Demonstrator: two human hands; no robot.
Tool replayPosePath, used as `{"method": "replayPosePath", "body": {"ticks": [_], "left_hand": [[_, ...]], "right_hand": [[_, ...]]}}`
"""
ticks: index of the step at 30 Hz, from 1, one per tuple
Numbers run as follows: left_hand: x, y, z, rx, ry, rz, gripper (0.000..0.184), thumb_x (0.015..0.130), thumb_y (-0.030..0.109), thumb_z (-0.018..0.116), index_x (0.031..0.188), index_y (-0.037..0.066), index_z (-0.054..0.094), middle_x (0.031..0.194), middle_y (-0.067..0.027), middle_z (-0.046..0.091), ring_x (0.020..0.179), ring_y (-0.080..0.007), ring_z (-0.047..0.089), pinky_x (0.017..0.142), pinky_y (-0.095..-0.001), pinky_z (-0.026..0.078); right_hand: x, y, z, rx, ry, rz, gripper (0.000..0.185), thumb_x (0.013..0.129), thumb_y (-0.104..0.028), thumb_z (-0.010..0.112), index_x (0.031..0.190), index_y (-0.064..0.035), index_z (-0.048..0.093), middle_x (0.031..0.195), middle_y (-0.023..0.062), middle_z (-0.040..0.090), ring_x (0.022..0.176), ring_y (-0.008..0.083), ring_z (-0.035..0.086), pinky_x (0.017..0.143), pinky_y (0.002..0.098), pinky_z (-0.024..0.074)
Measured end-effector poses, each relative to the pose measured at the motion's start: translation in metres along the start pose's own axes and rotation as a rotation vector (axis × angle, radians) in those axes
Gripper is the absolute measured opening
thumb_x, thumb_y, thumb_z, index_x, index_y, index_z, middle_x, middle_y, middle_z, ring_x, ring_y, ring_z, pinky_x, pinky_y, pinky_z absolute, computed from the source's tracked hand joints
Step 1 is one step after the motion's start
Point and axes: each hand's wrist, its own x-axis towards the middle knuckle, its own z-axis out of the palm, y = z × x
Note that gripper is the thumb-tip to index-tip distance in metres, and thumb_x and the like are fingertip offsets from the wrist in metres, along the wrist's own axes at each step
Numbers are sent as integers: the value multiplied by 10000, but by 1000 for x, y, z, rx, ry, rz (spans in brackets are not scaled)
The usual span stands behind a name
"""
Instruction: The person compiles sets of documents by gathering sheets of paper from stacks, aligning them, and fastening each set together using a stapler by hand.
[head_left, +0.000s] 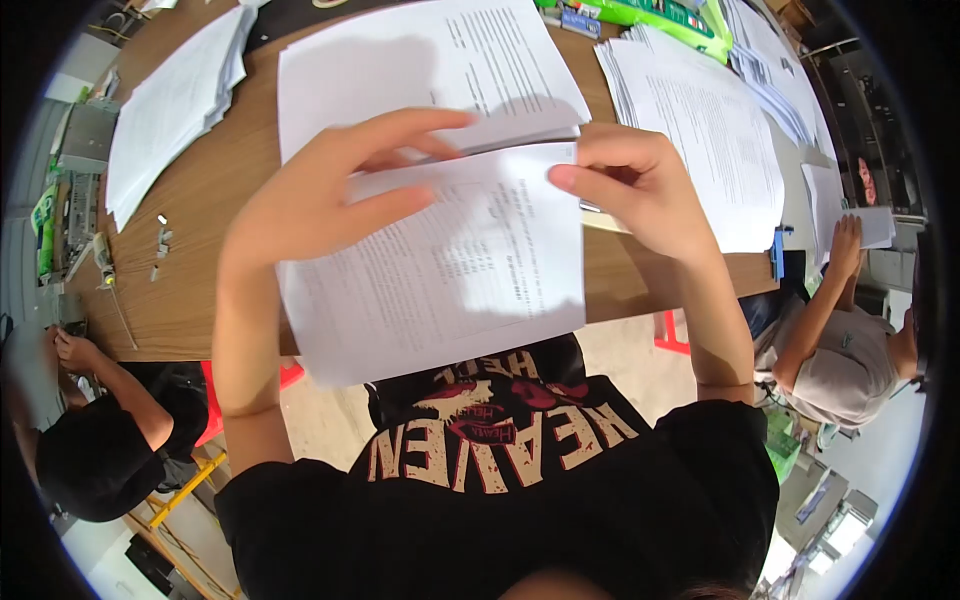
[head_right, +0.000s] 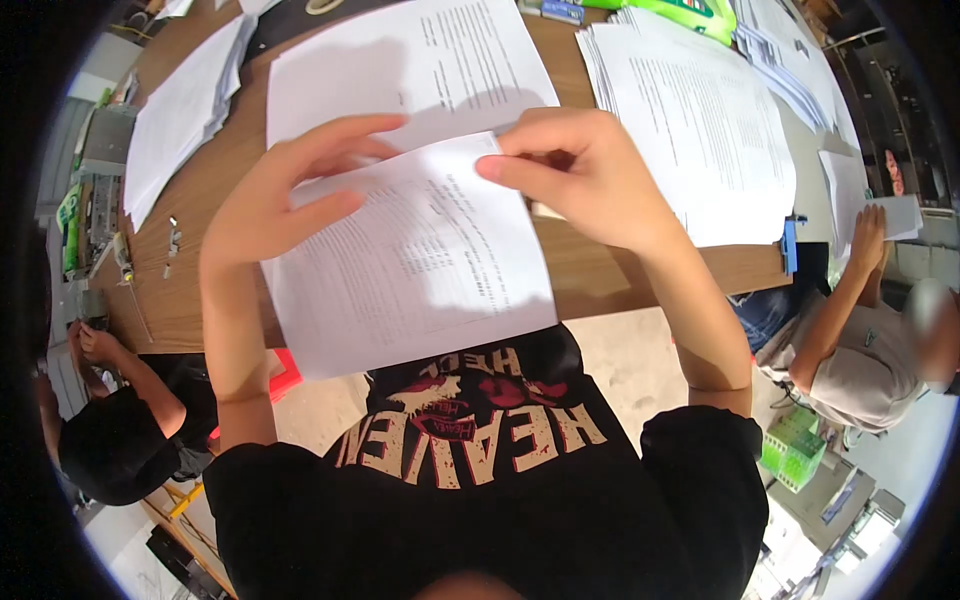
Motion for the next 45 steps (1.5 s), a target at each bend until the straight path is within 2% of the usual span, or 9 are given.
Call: {"method": "replayPosePath", "body": {"ticks": [7, 11, 14, 16, 18, 26, 34, 38, 45], "left_hand": [[-69, 7, -97, 344, -112, -481, 261, 747, 48, 600, 1003, -7, 599, 873, -57, 620, 800, -136, 556, 695, -275, 457], [-61, 51, -124, 694, 554, -108, 194, 796, 14, 584, 982, -8, 633, 844, -4, 624, 727, -76, 505, 670, -227, 424], [-40, 86, -115, 825, 899, 154, 195, 808, 16, 574, 980, 13, 667, 916, -23, 672, 816, -81, 581, 764, -224, 449], [-33, 81, -101, 961, 931, 268, 218, 801, 3, 575, 992, 39, 675, 919, -27, 679, 848, -92, 600, 792, -236, 455], [-27, 51, -82, 948, 874, 226, 241, 776, -57, 554, 948, 55, 679, 938, -64, 683, 858, -152, 631, 815, -268, 463], [-43, -68, -6, 815, 422, 73, 266, 714, -55, 566, 921, 77, 669, 985, -67, 649, 939, -256, 591, 817, -362, 441], [-82, -32, 30, 602, 288, 90, 285, 706, 77, 673, 987, 111, 646, 1092, -78, 592, 1067, -270, 535, 902, -411, 408], [-107, -33, 43, 658, -63, 82, 463, 710, 253, 702, 1148, 157, 589, 1236, -95, 522, 1183, -282, 459, 990, -463, 322], [-95, -35, 42, 671, -253, -98, 711, 649, 549, 727, 1240, 206, 529, 1373, -101, 405, 1257, -257, 397, 1021, -527, 228]], "right_hand": [[29, -25, -31, -173, 78, -107, 192, 811, -157, 694, 696, -10, 652, 649, -31, 501, 554, 48, 406, 500, 218, 305], [53, -78, -50, -542, 254, 10, 271, 885, -271, 597, 824, -12, 649, 795, 25, 565, 631, 74, 487, 570, 225, 338], [65, -87, -55, 9, 307, -520, 228, 786, -69, 641, 1003, -23, 590, 832, 51, 664, 809, 165, 613, 747, 278, 481], [74, -66, -57, 45, 462, -585, 448, 948, -407, 421, 999, -7, 616, 966, 84, 631, 716, 133, 599, 629, 231, 397], [71, -31, -63, -17, 377, -373, 497, 959, -421, 356, 1085, 0, 589, 1113, 91, 615, 782, 166, 638, 667, 246, 425], [50, 72, -22, -332, 208, 63, 263, 819, -137, 614, 1075, -96, 569, 655, 79, 572, 583, 189, 560, 543, 315, 438], [-35, 35, -3, -629, 455, -334, 130, 764, -155, 679, 847, -86, 606, 695, 66, 599, 532, 222, 534, 495, 332, 383], [-93, 44, 18, -804, -41, -638, 234, 689, -241, 732, 824, -130, 577, 611, -17, 413, 524, 139, 456, 487, 278, 340], [-89, 61, 13, -588, -339, -347, 247, 737, -144, 601, 972, -96, 545, 769, 21, 483, 682, 177, 540, 628, 292, 474]]}}
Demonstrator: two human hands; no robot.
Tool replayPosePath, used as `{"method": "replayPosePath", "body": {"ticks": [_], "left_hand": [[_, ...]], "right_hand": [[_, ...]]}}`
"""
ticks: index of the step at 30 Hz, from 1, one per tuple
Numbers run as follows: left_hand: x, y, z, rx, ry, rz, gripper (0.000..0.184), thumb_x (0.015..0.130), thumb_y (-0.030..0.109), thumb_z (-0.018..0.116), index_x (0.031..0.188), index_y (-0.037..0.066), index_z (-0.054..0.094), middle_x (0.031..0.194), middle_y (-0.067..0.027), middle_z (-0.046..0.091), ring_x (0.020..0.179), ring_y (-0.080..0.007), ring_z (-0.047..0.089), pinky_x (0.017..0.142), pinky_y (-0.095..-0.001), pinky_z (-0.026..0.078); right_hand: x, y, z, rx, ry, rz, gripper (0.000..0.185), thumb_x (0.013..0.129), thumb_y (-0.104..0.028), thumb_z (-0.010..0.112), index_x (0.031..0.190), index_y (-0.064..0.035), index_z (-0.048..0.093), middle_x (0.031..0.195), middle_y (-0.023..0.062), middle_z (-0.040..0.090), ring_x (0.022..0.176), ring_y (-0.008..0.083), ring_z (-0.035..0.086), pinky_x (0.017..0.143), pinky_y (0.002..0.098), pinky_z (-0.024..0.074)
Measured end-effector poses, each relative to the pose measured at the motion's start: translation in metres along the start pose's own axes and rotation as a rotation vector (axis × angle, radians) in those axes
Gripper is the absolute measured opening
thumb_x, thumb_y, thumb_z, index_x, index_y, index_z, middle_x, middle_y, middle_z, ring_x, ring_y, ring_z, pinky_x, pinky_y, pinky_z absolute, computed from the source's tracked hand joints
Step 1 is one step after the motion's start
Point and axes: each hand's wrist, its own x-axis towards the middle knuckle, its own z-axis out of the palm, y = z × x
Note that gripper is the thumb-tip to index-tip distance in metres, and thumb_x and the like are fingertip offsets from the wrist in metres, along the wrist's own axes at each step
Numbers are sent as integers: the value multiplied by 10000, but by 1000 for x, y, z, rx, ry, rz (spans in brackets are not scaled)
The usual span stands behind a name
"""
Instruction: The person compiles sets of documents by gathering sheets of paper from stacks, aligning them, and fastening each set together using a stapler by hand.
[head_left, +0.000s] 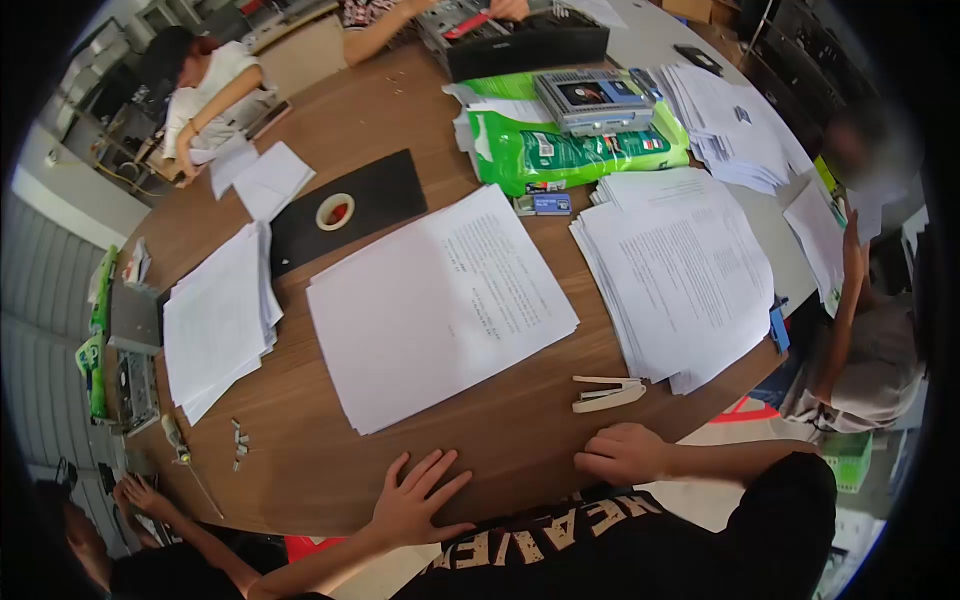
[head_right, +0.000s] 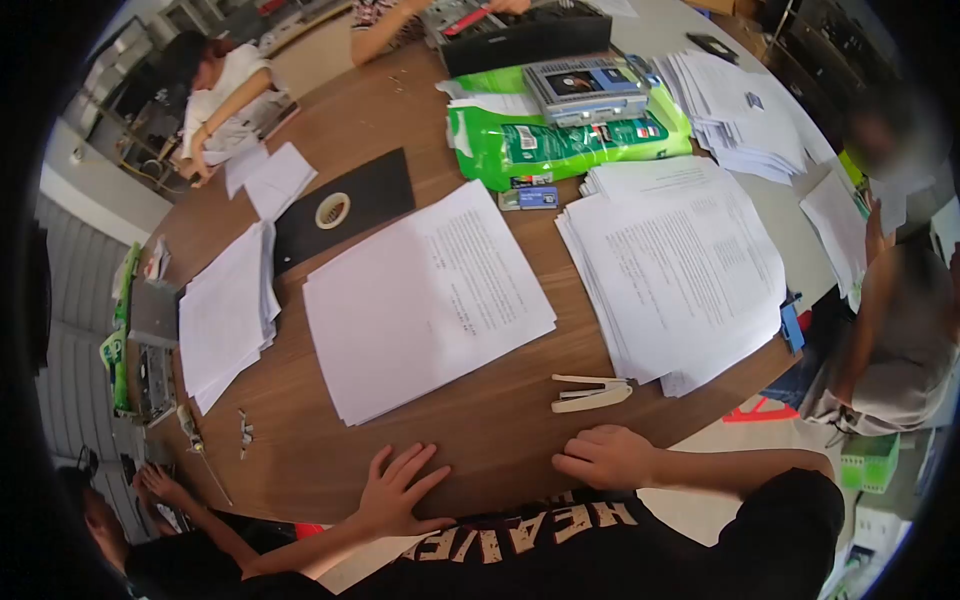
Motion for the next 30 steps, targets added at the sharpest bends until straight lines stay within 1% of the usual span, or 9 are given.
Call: {"method": "replayPosePath", "body": {"ticks": [10, 11, 17, 19, 23, 24, 25, 27, 30], "left_hand": [[4, -3, -1, 241, -179, -9, 857, 558, 522, 746, 1329, 318, 429, 1438, -13, 329, 1292, -166, 330, 1033, -506, 217], [2, -2, 0, 78, -154, -50, 753, 591, 227, 730, 1297, 289, 477, 1423, -50, 347, 1281, -222, 361, 1027, -523, 221], [4, 5, 6, -32, -36, -40, 898, 404, 373, 831, 1240, 244, 532, 1415, -118, 341, 1282, -285, 359, 1027, -536, 230], [1, 8, 9, 54, 69, -61, 806, 512, 449, 794, 1245, 245, 529, 1401, -106, 366, 1269, -287, 373, 1023, -531, 251], [-21, 27, 26, 167, 296, -136, 795, 524, 460, 791, 1228, 194, 536, 1392, -141, 357, 1266, -353, 353, 1013, -538, 269], [-23, 32, 36, 123, 454, -199, 781, 534, 443, 794, 1223, 180, 537, 1393, -158, 347, 1264, -378, 342, 1006, -536, 282], [-26, 39, 44, 77, 615, -262, 768, 544, 425, 798, 1219, 166, 538, 1393, -176, 336, 1262, -403, 331, 1000, -534, 296], [-37, 53, 47, 124, 619, -207, 698, 591, 329, 799, 1204, 125, 535, 1370, -188, 343, 1245, -416, 332, 987, -526, 309], [-46, 66, 53, -169, 731, -171, 573, 643, 208, 771, 1155, 77, 550, 1297, -180, 415, 1174, -387, 410, 949, -482, 358]], "right_hand": [[-1, 10, 0, 10, -94, -79, 322, 752, -120, 524, 1071, -81, 516, 809, 30, 474, 787, 162, 551, 658, 285, 474], [-1, 11, 2, -9, -81, -79, 322, 752, -120, 524, 1071, -81, 516, 809, 30, 474, 787, 162, 551, 658, 285, 474], [-5, 2, 10, -88, 91, -76, 299, 721, -118, 532, 1013, -55, 544, 791, 60, 480, 730, 199, 539, 607, 304, 466], [-4, -6, 12, -139, 180, -23, 263, 705, -117, 537, 960, -53, 551, 754, 52, 479, 689, 195, 535, 593, 301, 455], [-10, -14, 16, -323, 315, -44, 201, 708, -116, 548, 898, -51, 558, 685, 31, 463, 635, 176, 521, 551, 291, 422], [-7, -14, 18, -314, 496, -90, 96, 723, -75, 658, 758, -60, 569, 579, 25, 404, 510, 169, 462, 441, 294, 351], [-11, -20, 16, -322, 494, -83, 96, 723, -75, 658, 758, -60, 569, 579, 25, 404, 510, 169, 462, 441, 294, 351], [-16, -29, 11, -195, 723, 38, 192, 687, -88, 706, 635, -78, 521, 539, 25, 391, 456, 184, 428, 414, 302, 314], [-39, -31, -1, -292, 681, 96, 289, 720, -136, 680, 572, -83, 438, 535, 51, 408, 449, 208, 437, 413, 321, 337]]}}
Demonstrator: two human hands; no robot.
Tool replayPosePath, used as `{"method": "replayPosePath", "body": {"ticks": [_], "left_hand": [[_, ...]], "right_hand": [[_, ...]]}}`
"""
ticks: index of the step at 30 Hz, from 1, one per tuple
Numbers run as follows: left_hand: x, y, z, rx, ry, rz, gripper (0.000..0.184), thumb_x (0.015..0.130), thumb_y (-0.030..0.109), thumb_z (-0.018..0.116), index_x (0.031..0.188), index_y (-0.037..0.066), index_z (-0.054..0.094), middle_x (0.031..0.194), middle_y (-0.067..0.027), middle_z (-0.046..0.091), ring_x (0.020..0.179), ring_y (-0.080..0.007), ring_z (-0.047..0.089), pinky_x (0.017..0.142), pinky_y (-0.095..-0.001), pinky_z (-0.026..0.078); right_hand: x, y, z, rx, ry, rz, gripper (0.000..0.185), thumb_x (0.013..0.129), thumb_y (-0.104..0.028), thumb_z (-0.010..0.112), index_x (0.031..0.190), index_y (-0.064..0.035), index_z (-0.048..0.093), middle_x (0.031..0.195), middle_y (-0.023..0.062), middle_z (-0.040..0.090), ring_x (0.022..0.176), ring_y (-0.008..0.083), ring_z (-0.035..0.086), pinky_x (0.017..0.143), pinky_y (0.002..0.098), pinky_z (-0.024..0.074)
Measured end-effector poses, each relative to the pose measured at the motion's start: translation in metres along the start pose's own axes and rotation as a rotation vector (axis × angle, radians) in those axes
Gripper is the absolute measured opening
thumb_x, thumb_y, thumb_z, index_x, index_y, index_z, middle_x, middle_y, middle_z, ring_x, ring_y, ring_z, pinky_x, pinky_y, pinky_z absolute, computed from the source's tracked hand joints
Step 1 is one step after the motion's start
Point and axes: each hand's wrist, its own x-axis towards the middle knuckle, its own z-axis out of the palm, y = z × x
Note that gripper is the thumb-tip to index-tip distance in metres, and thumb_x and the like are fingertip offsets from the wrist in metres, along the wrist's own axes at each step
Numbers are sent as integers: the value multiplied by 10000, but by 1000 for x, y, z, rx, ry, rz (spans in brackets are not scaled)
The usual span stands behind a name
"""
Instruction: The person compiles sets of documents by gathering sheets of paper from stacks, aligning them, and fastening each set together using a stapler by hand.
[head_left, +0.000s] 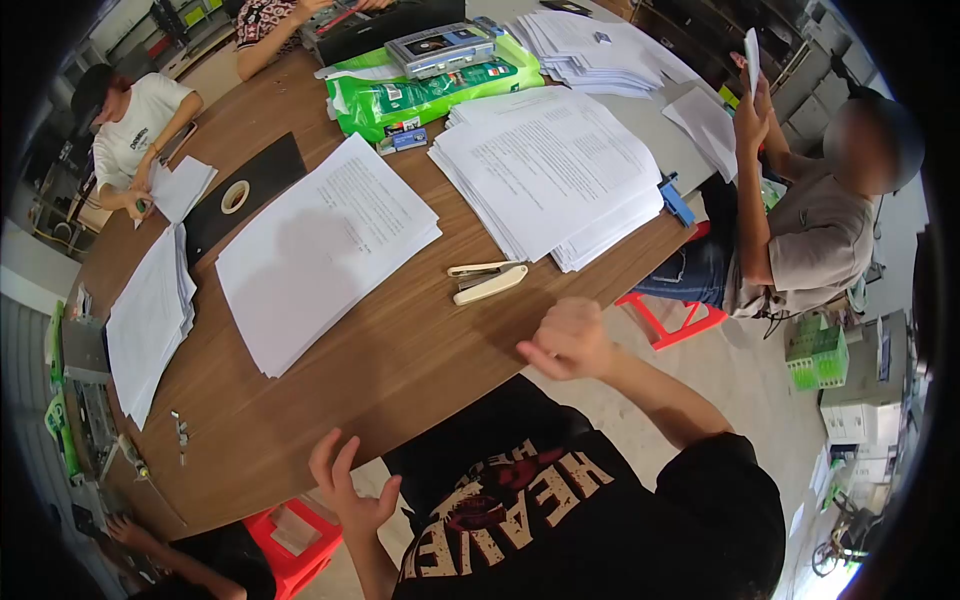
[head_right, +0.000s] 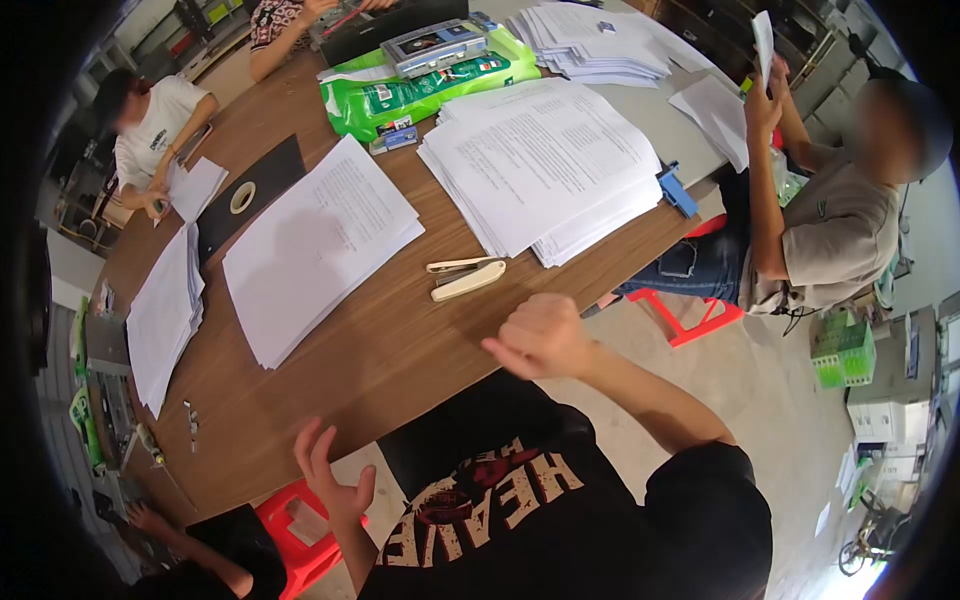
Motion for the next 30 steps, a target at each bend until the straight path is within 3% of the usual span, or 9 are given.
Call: {"method": "replayPosePath", "body": {"ticks": [3, 5, 6, 8, 10, 17, 21, 25, 30], "left_hand": [[6, -2, 13, -2, -10, -21, 433, 699, 79, 693, 1106, 31, 555, 1171, -181, 511, 1080, -344, 499, 906, -414, 399], [19, -1, 19, -52, -9, -12, 294, 720, 75, 674, 1003, 48, 604, 1032, -134, 582, 968, -302, 544, 820, -376, 431], [27, 0, 25, -46, -1, -13, 294, 720, 75, 674, 1003, 48, 604, 1032, -134, 582, 968, -302, 544, 820, -376, 431], [40, 3, 35, -64, -64, 33, 252, 729, 47, 656, 977, 56, 614, 974, -107, 597, 920, -295, 554, 785, -380, 434], [50, 8, 41, -26, -113, 99, 254, 728, 46, 657, 978, 63, 616, 970, -100, 598, 904, -296, 555, 772, -382, 437], [55, 5, 44, -100, -104, 62, 146, 734, -3, 641, 873, 40, 637, 920, -91, 611, 829, -287, 567, 725, -350, 457], [58, 5, 47, -131, -58, 8, 122, 741, -26, 623, 844, 39, 630, 881, -91, 620, 797, -274, 575, 712, -334, 459], [61, 5, 47, -145, -63, -5, 106, 743, -31, 625, 827, 34, 620, 877, -95, 615, 795, -275, 575, 700, -338, 463], [61, 6, 47, -156, -69, -25, 106, 745, -35, 621, 826, 34, 621, 874, -94, 616, 797, -274, 576, 697, -336, 464]], "right_hand": [[13, 31, -32, -222, -105, 84, 196, 732, -97, 652, 623, -63, 493, 594, 90, 481, 507, 238, 490, 453, 331, 381], [39, 74, -49, -133, 34, 267, 90, 746, -53, 651, 769, -28, 568, 740, 101, 575, 610, 225, 545, 545, 316, 432], [53, 106, -61, -112, -55, 399, 219, 765, -28, 620, 977, -59, 574, 940, 83, 600, 761, 214, 579, 655, 305, 466], [85, 171, -83, -53, -256, 405, 352, 778, -11, 591, 1112, -114, 544, 1139, 50, 541, 976, 187, 558, 729, 314, 489], [112, 234, -83, 46, -479, 367, 467, 726, -24, 644, 1170, -111, 527, 1157, 67, 530, 1060, 239, 517, 887, 383, 447], [169, 290, -46, -72, -1128, 479, 798, 543, -204, 801, 1245, -95, 438, 1193, 101, 493, 1110, 270, 466, 934, 392, 389], [171, 293, -34, -185, -1147, 440, 867, 425, -229, 857, 1182, -71, 465, 1117, 141, 522, 1054, 296, 504, 861, 389, 423], [182, 295, -29, -225, -1246, 541, 908, 401, -271, 886, 1185, -54, 483, 1110, 169, 558, 1027, 318, 538, 821, 386, 440], [191, 297, -20, -415, -1378, 404, 892, 417, -359, 866, 1168, -6, 538, 1116, 200, 581, 1045, 351, 551, 844, 407, 452]]}}
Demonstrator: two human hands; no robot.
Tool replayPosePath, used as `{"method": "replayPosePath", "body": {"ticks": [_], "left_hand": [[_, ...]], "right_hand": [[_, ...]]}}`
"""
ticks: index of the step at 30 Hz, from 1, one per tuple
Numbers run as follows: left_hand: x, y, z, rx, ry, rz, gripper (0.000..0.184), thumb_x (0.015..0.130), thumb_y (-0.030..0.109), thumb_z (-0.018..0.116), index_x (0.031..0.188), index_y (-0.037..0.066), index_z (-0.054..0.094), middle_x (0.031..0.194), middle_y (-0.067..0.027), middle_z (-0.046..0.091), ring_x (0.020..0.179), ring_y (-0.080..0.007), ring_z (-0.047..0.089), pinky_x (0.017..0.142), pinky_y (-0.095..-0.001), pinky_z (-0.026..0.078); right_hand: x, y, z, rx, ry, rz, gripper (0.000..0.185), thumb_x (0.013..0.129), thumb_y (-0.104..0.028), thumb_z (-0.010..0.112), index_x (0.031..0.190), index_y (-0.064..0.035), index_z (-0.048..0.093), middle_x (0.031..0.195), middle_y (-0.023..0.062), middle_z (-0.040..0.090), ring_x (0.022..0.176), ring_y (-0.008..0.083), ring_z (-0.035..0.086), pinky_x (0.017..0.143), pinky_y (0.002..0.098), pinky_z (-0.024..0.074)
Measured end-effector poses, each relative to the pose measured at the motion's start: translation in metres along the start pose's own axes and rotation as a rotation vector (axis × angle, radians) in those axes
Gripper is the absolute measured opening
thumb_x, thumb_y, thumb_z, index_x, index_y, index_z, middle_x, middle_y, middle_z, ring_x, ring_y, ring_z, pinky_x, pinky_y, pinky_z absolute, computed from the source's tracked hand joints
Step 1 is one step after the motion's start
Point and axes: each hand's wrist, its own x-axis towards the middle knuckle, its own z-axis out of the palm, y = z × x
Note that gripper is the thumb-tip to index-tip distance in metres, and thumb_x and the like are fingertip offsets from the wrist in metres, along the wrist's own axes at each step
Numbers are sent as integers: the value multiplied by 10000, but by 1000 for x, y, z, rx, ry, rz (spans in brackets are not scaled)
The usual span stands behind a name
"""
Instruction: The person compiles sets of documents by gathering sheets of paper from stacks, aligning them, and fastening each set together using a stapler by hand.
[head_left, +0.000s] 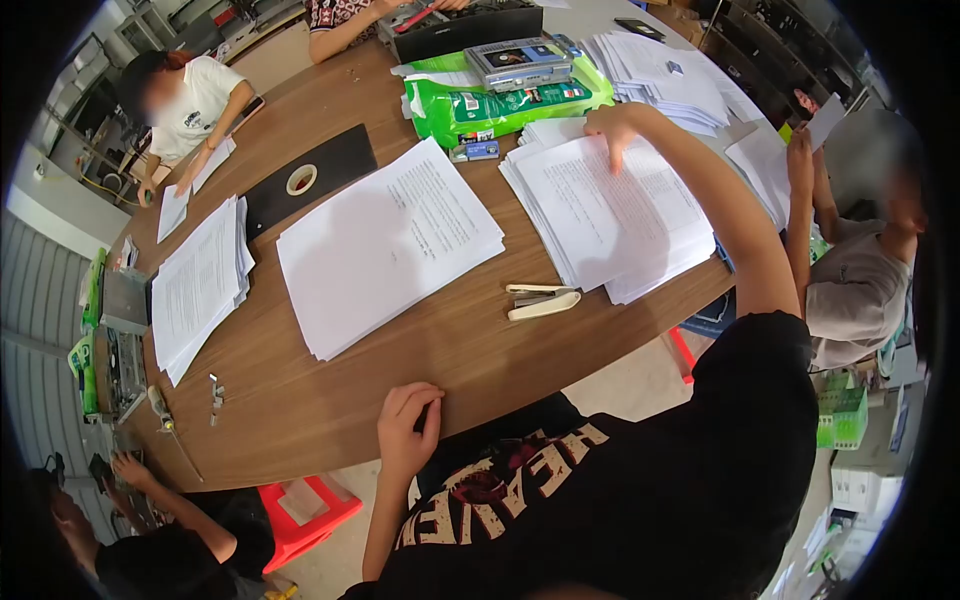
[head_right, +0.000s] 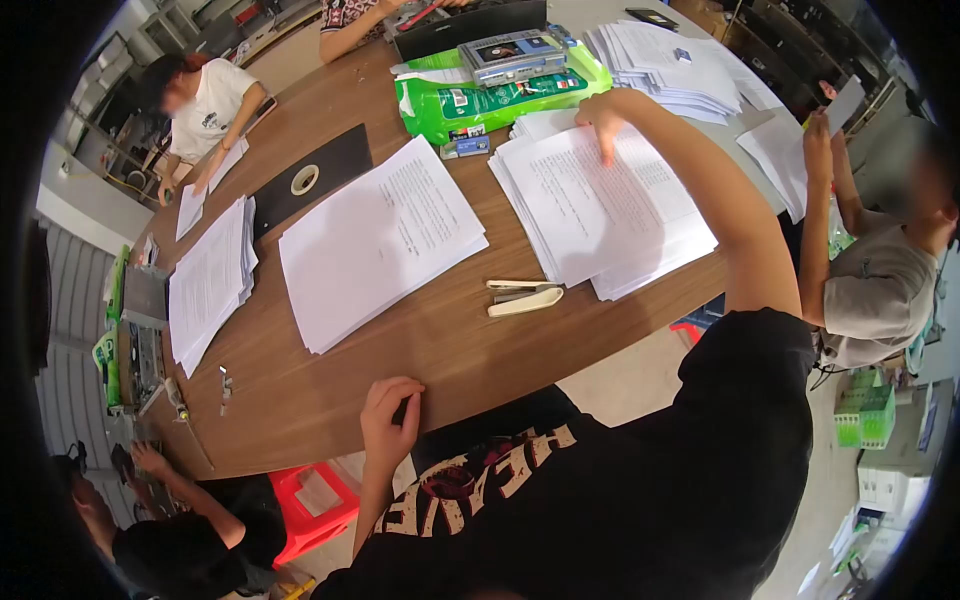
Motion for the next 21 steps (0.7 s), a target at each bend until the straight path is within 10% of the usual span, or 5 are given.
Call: {"method": "replayPosePath", "body": {"ticks": [10, 14, 16, 21], "left_hand": [[10, 1, -7, -172, -11, -93, 87, 765, -18, 626, 834, 34, 644, 891, -103, 631, 834, -235, 609, 734, -290, 482], [63, 21, -6, -341, -96, -26, 351, 752, 27, 673, 1090, 37, 582, 1062, -108, 602, 974, -197, 588, 782, -308, 489], [107, 31, 17, -549, -98, 46, 773, 709, 105, 756, 1355, 59, 335, 1322, -142, 435, 1177, -242, 481, 867, -350, 473], [200, 52, 78, -900, -358, 121, 689, 754, 160, 738, 1330, 21, 387, 1214, -138, 549, 1033, -207, 571, 837, -324, 484]], "right_hand": [[-76, -25, 4, 242, 459, -48, 655, 437, -160, 806, 1035, -83, 551, 966, 172, 633, 885, 339, 598, 751, 379, 476], [-121, -41, -11, 131, 595, -118, 612, 469, -72, 796, 1032, -92, 556, 958, 177, 630, 872, 360, 587, 761, 396, 460], [-153, -67, -20, 115, 590, -132, 593, 488, -52, 795, 1030, -96, 558, 937, 177, 625, 881, 358, 578, 773, 400, 449], [-207, -109, -22, 29, 734, -62, 512, 551, -53, 789, 1006, -113, 563, 811, 135, 580, 907, 335, 527, 811, 413, 406]]}}
